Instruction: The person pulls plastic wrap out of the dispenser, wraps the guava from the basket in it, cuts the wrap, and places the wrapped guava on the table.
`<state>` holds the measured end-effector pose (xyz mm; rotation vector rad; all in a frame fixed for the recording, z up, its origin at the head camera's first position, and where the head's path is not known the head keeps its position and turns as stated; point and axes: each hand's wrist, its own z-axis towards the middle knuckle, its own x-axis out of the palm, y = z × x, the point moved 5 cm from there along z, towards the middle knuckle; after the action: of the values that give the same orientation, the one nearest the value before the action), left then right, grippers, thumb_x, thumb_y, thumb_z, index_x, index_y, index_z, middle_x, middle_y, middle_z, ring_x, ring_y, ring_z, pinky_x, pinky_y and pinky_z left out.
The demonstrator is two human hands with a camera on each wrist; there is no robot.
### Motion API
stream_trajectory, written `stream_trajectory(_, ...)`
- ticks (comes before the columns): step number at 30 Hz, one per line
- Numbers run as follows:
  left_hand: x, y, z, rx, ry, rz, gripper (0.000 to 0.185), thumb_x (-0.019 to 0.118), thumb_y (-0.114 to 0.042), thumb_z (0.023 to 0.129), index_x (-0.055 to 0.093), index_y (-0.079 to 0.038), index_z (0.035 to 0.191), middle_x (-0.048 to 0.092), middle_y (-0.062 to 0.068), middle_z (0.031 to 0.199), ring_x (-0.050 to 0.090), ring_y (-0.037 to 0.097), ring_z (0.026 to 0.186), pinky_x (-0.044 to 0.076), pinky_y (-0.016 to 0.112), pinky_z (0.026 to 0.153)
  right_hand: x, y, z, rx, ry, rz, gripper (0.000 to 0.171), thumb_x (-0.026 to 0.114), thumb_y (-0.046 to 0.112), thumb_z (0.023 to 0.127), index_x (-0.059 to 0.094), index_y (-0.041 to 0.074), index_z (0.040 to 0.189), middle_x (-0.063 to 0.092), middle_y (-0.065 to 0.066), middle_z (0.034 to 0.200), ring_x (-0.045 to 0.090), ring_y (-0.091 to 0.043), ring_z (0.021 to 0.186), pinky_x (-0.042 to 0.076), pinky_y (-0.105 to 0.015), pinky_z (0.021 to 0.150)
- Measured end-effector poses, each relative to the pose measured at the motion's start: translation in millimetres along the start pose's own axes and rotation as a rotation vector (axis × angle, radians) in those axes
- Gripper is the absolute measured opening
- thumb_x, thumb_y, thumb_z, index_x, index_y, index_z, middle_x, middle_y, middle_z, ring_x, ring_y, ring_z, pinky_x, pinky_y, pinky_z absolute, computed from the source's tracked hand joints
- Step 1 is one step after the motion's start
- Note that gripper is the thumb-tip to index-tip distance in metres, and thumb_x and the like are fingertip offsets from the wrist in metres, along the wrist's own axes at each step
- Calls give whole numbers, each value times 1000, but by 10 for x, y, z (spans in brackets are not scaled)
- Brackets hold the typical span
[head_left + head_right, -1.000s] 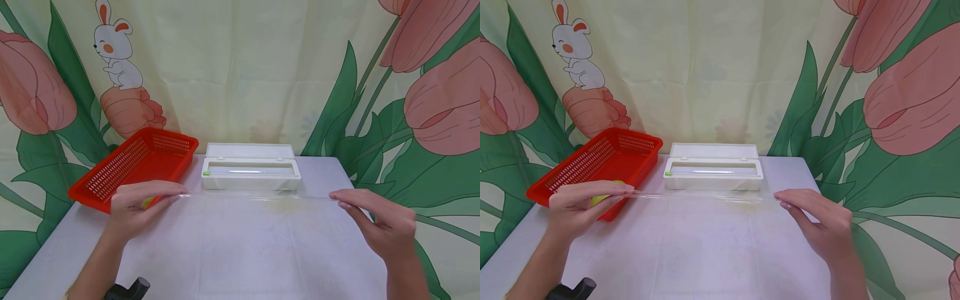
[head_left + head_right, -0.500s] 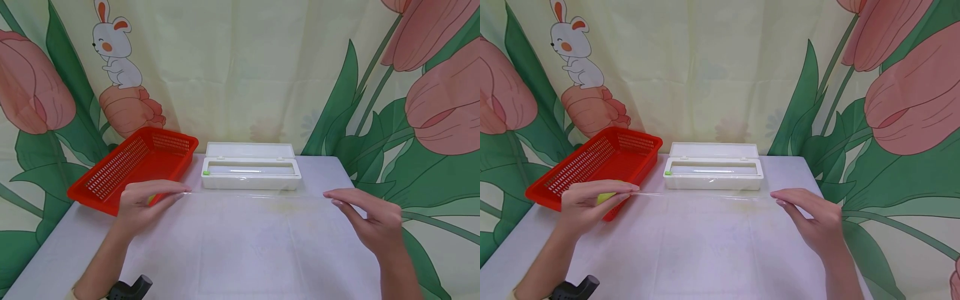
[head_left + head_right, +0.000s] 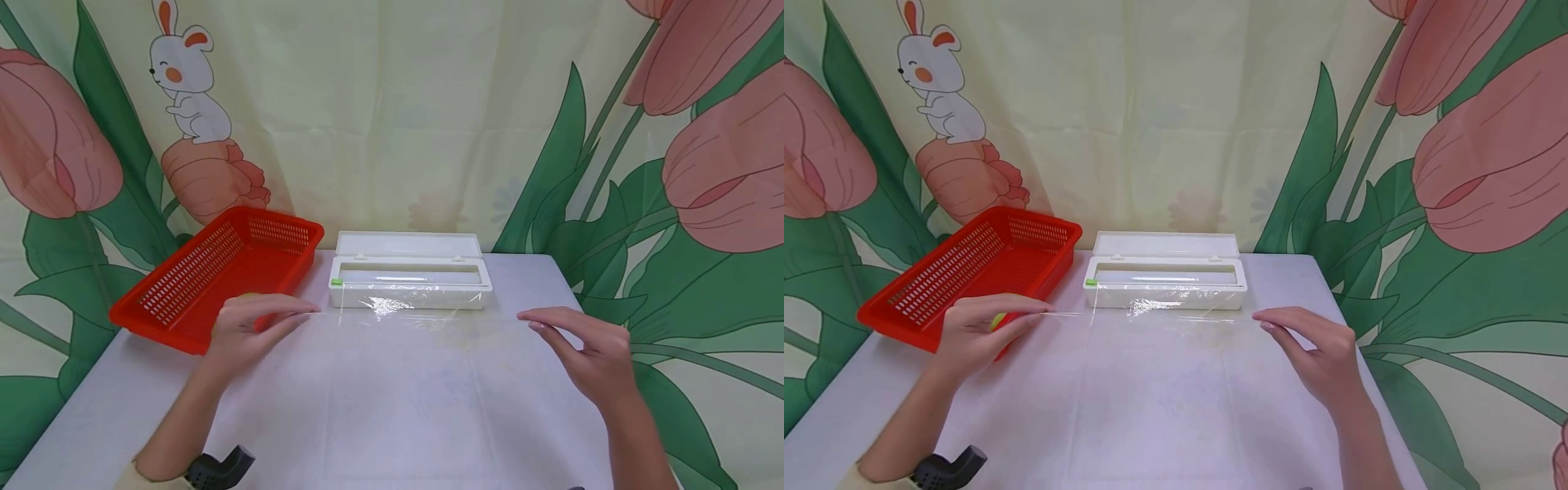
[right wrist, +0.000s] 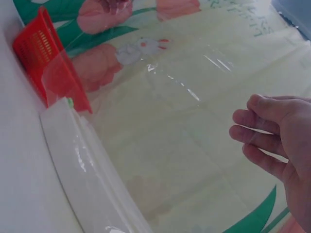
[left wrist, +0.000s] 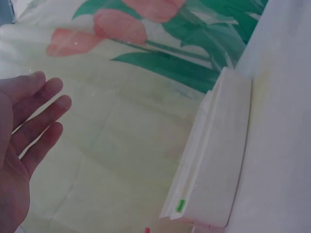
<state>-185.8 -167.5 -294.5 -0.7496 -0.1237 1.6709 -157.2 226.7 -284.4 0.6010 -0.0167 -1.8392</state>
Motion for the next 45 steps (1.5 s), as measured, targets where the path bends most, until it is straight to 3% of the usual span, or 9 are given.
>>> stream_trajectory(4,32,43,-16,-58,8,76,40,75,11,62,71,-7,97,72,7,89,66,2,88,49,11,79,30,-77,-51,40,18,-42,16,67,5,80,69,-7,90,71,-10,87,66,-4,88,47,-9,82)
stream_trajectory(9,64,0,17,-83,21,81,36,74,13,61,71,-3,94,72,9,87,66,2,85,49,11,78,58,-195,-142,89,37,-97,15,69,4,78,71,-2,91,72,-8,87,65,0,90,47,-7,82)
stream_trajectory(16,126,332,-146,-175,66,66,33,74,3,70,71,-10,100,72,4,93,66,3,87,51,14,76,108,-355,-254,174,76,-158,32,72,-10,66,72,4,95,72,-5,90,63,3,91,46,-7,82)
stream_trajectory(20,162,403,-185,-215,84,62,27,73,-3,74,71,-9,100,72,3,94,66,3,87,52,16,76,142,-402,-296,193,81,-168,35,72,-11,65,72,6,95,72,-4,90,63,4,90,46,-6,81)
stream_trajectory(39,283,643,-350,-327,102,21,21,69,-16,80,70,-15,101,72,1,96,66,3,89,53,19,76,307,-579,-488,341,147,-175,32,72,-9,68,72,9,96,72,-8,88,60,12,90,46,-6,80)
stream_trajectory(45,313,704,-386,-358,102,4,20,69,-15,80,70,-12,99,72,2,95,66,3,88,53,18,76,350,-617,-538,387,172,-157,30,72,-5,71,72,11,96,72,-6,89,61,11,89,46,-6,79)
